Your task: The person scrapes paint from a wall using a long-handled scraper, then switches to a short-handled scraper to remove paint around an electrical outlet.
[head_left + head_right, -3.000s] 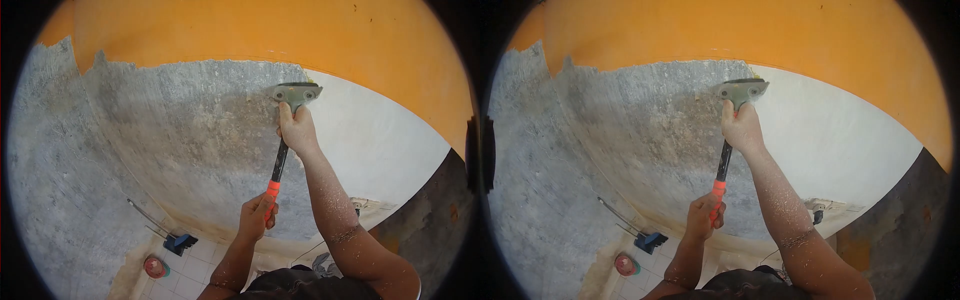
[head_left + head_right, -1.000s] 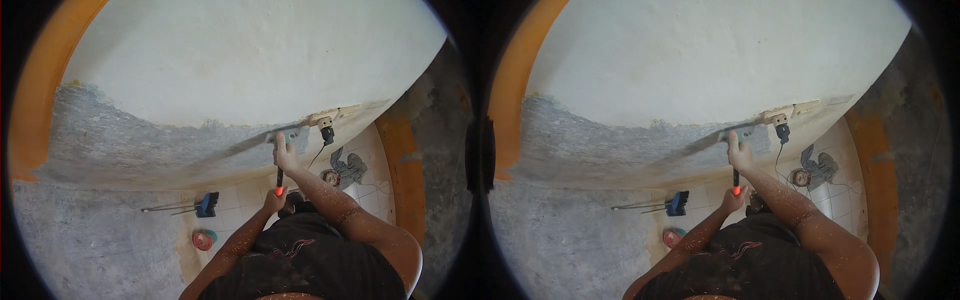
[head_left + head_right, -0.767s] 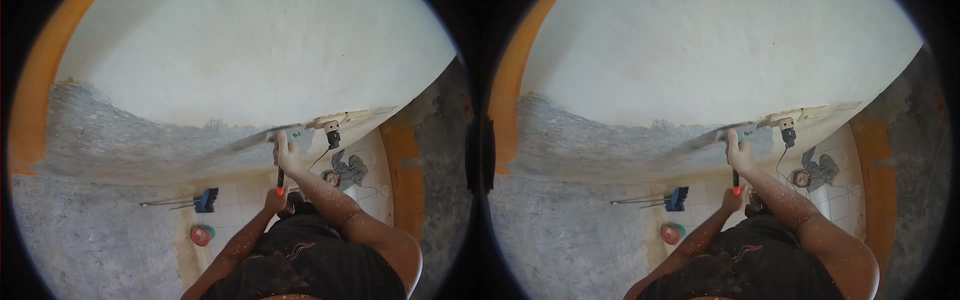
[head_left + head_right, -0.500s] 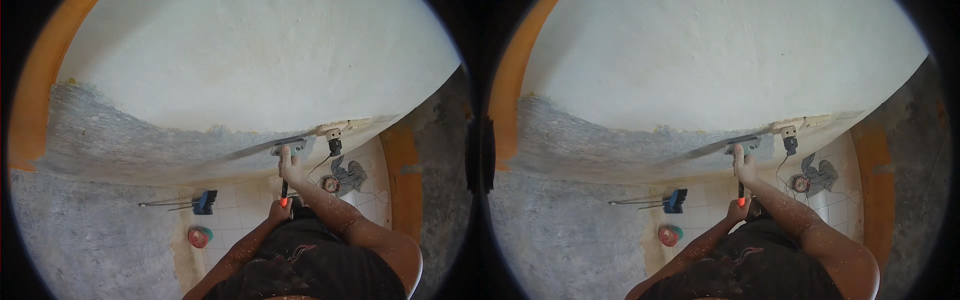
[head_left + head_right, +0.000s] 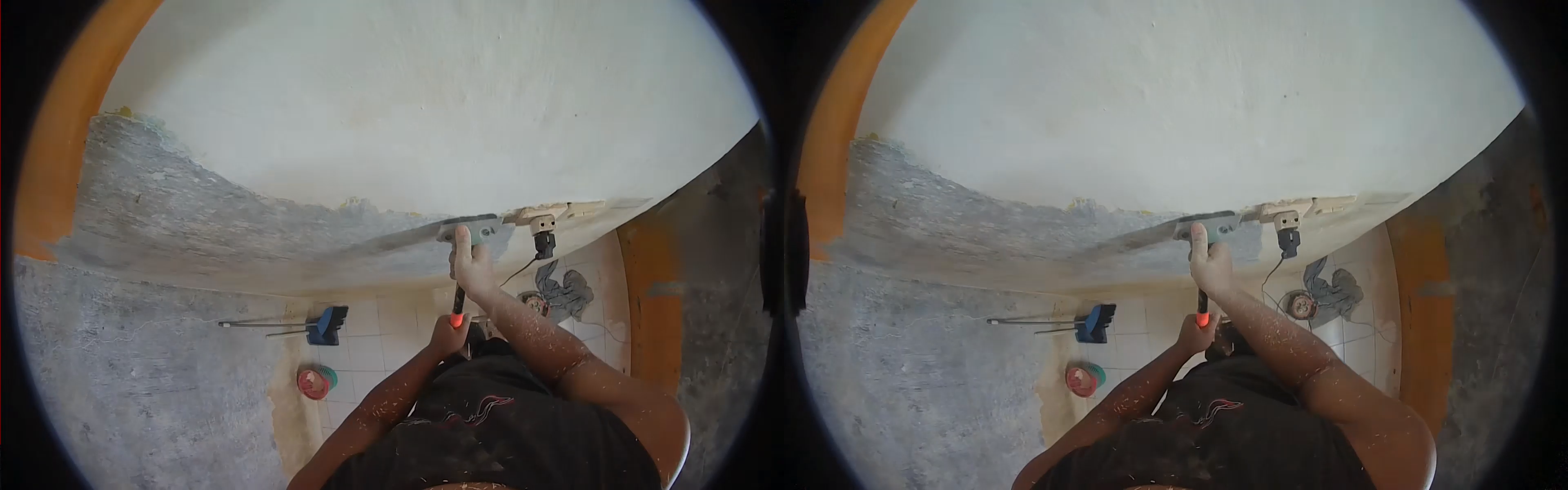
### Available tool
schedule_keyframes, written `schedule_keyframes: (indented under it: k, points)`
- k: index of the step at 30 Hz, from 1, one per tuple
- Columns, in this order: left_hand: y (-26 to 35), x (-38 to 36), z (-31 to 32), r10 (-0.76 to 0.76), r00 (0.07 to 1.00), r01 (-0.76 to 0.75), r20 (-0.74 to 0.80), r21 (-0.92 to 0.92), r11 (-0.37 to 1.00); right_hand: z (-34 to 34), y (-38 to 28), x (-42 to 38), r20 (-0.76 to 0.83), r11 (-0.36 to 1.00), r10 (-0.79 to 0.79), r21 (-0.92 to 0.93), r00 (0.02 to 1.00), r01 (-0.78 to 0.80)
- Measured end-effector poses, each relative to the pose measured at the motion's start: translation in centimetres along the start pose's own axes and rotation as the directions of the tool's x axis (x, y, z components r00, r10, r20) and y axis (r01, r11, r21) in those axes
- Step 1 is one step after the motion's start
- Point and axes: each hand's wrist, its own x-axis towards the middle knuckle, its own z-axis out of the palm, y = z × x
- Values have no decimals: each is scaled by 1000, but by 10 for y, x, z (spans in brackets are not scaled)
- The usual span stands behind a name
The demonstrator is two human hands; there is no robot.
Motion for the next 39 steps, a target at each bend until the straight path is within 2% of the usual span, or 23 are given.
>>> schedule_keyframes:
  k: [2, 3, 4, 6, 9, 12, 13, 16, 17, 18, 21, 22, 23, 24, 25, 28, 30, 32, 34, 36, 37, 38, 39]
  points:
    - [-12, -2, 3, 43, 999, -42, -9, 86, 995, -2, 5, -2, 31, 998, -16, 59, 999, 15]
    - [-11, -6, 3, 84, 996, -81, -12, 170, 982, -4, 9, -3, -31, 999, 1, 53, 1000, 1]
    - [-11, -11, 4, 85, 996, -82, -12, 172, 982, -5, 13, -3, -93, 999, 16, 46, 996, -12]
    - [-3, -15, 11, 104, 993, -96, -53, 135, 986, -5, 5, -1, -75, 1000, 5, -4, 997, -6]
    - [40, 7, -13, -5, 1000, 5, 0, 109, 994, 2, -30, -6, 72, 986, -151, 83, 986, 145]
    - [-18, 6, 3, 32, 999, -33, 15, 86, 996, 0, -5, -4, -32, 997, -71, 35, 997, 72]
    - [-4, -9, 7, 81, 996, -76, -39, 120, 990, -1, -3, -8, -44, 1000, 2, 16, 999, -1]
    - [-2, -5, 12, 136, 989, -131, -57, 81, 988, 1, -15, -8, -16, 994, -111, -22, 994, 111]
    - [-9, 10, 9, 80, 996, -70, -42, 191, 979, 3, -25, -8, 38, 986, -160, 54, 986, 158]
    - [21, 10, -5, -53, 999, 53, 5, 81, 995, 2, -31, -11, 37, 989, -143, 45, 989, 141]
    - [23, 11, -8, -10, 1000, 10, -6, 61, 998, 4, -33, -9, 51, 983, -131, 133, 990, 123]
    - [11, 5, -4, 101, 994, -98, -29, 95, 991, 4, -24, -7, 53, 983, -136, 134, 989, 128]
    - [-1, -1, 1, 209, 977, -201, -46, 133, 971, 2, -13, -7, 10, 992, -45, 114, 999, 44]
    - [-1, -5, 6, 211, 976, -203, -46, 132, 970, 1, -14, -10, -36, 994, 46, 97, 998, -42]
    - [-1, -8, 10, 152, 987, -143, -53, 147, 979, -2, -16, -12, -55, 1000, 16, -10, 998, -17]
    - [23, 2, -5, 66, 997, -60, -42, 138, 989, 6, -29, -8, 19, 996, -76, 50, 997, 75]
    - [32, 8, -16, -59, 998, 58, 10, 111, 992, 8, -42, -16, 59, 993, -77, 95, 995, 72]
    - [10, 9, -12, -37, 999, 39, -37, 54, 998, 9, -35, -12, 42, 986, -65, 154, 997, 58]
    - [-8, -1, -4, 105, 994, -102, -27, 107, 989, 7, -15, -10, 25, 988, -57, 146, 998, 53]
    - [4, -9, -3, 40, 999, -37, -18, 174, 984, 8, -16, -12, -27, 996, 21, 82, 999, -18]
    - [11, -3, -5, 3, 1000, -1, -17, 132, 991, 9, -24, -12, -5, 993, -90, 77, 996, 90]
    - [18, 2, -7, -41, 999, 42, -13, 86, 995, 11, -32, -9, -4, 993, -86, 75, 996, 86]
    - [37, 6, -17, -6, 1000, 7, -9, 94, 996, 14, -47, -13, -1, 990, -115, 83, 993, 115]
